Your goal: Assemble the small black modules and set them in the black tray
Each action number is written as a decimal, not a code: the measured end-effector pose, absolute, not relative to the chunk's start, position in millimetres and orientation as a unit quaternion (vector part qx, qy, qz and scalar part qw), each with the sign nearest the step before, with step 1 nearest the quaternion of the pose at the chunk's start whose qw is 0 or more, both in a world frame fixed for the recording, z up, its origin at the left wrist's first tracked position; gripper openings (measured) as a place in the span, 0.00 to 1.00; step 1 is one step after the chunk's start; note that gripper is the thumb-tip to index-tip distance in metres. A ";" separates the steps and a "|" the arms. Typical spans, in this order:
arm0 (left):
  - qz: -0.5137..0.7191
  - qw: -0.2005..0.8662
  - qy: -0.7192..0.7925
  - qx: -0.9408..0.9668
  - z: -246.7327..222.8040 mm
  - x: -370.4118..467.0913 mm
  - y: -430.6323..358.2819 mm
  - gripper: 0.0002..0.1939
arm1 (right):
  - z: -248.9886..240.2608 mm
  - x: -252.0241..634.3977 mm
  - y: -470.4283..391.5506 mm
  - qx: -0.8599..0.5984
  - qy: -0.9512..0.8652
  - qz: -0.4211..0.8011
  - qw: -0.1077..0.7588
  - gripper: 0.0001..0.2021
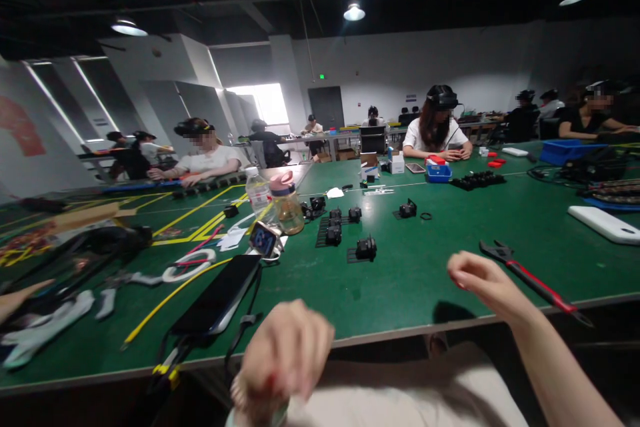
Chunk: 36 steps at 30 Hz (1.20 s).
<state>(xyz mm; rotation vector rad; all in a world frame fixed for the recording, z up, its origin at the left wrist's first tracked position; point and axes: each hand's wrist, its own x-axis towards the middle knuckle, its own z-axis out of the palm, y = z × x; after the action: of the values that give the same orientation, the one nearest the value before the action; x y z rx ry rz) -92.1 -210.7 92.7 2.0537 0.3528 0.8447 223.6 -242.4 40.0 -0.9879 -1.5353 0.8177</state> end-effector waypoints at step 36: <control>0.221 0.326 0.318 0.863 -1.5 -7.4 -27.7 0.33 | -31.0 156.9 -61.3 -0.373 -0.671 0.398 0.503 0.20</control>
<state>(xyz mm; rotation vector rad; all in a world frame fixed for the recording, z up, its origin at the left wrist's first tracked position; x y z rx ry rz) -7.4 -27.7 -1.5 2.2609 0.8324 0.5787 156.9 -61.3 -31.0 -0.9006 -1.6211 0.9605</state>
